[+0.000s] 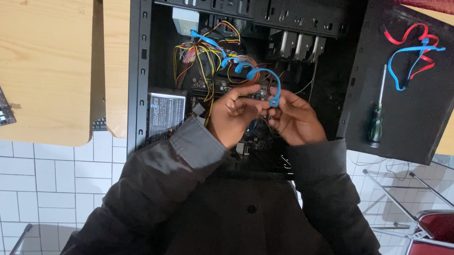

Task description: The person connects internal components and cables, including blue SATA cables and small power/data wires, to a motherboard inside a desktop computer case.

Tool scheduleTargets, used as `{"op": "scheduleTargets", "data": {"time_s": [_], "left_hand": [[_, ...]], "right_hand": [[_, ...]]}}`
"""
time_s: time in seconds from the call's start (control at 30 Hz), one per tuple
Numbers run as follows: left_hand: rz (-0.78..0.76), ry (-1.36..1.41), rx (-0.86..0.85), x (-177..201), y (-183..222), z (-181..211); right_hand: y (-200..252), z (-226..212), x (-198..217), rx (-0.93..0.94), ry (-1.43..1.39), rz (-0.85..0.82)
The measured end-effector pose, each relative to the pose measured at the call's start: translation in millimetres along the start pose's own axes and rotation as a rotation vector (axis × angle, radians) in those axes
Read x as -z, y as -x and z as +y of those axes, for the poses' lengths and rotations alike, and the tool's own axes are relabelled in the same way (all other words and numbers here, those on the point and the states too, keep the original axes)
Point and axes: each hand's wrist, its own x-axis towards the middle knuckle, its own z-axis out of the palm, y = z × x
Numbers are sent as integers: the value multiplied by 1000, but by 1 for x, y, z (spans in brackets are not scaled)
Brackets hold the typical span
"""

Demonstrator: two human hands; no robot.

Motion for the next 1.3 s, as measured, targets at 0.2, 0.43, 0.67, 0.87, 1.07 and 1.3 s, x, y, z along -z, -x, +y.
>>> {"op": "scheduleTargets", "data": {"time_s": [0.2,0.43,0.67,0.87,1.07,1.3], "left_hand": [[-251,-791,-349,-5,-38,50],[-519,-1336,-523,-13,-102,-33],[-466,-776,-389,-38,-111,-26],[-629,-832,-372,-12,-145,-34],[-863,-1590,-611,-11,-131,10],[-971,-1884,-624,-8,-196,-124]], "right_hand": [[22,-14,-22,113,500,-12],[9,-12,-13,199,344,473],[-5,-16,13,205,-45,355],[-1,-27,-3,376,230,525],[-4,-15,37,396,-78,389],[-26,6,83,270,-273,439]]}}
